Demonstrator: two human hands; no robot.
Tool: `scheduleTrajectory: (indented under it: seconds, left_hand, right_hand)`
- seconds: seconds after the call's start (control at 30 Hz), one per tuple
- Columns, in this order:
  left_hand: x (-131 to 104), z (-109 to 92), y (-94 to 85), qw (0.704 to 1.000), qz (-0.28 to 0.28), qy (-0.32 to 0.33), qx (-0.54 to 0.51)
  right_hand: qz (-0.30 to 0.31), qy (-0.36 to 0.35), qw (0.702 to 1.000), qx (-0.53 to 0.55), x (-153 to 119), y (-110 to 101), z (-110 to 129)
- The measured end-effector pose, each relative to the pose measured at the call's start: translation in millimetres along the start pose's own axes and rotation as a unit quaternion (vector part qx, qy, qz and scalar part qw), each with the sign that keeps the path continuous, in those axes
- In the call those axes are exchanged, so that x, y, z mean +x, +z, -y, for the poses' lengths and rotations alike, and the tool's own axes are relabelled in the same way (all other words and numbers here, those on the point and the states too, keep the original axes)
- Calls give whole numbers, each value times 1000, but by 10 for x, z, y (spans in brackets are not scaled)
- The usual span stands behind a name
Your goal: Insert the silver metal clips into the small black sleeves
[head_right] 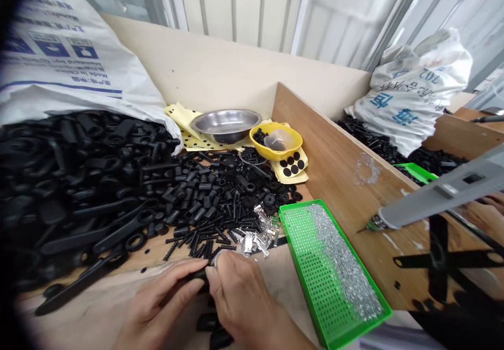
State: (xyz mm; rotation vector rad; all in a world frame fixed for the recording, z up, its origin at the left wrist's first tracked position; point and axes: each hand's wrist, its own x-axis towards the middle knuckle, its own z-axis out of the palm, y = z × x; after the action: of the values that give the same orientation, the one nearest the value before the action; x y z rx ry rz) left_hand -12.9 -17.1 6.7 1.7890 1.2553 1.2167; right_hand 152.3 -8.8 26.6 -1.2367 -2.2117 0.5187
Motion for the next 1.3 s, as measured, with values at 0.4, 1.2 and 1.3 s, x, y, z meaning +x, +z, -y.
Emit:
scheduleTrajectory:
  seconds: [0.4, 1.2, 1.3]
  left_hand:
    - [82, -49, -35, 995, 3, -84, -55]
    - [-285, 391, -296, 981, 95, 65, 157]
    - [-284, 369, -336, 975, 120, 56, 177]
  right_hand:
    - [-15, -40, 995, -91, 7, -107, -35]
    - [29, 26, 995, -91, 195, -16, -158]
    - [25, 24, 995, -92, 196, 33, -180]
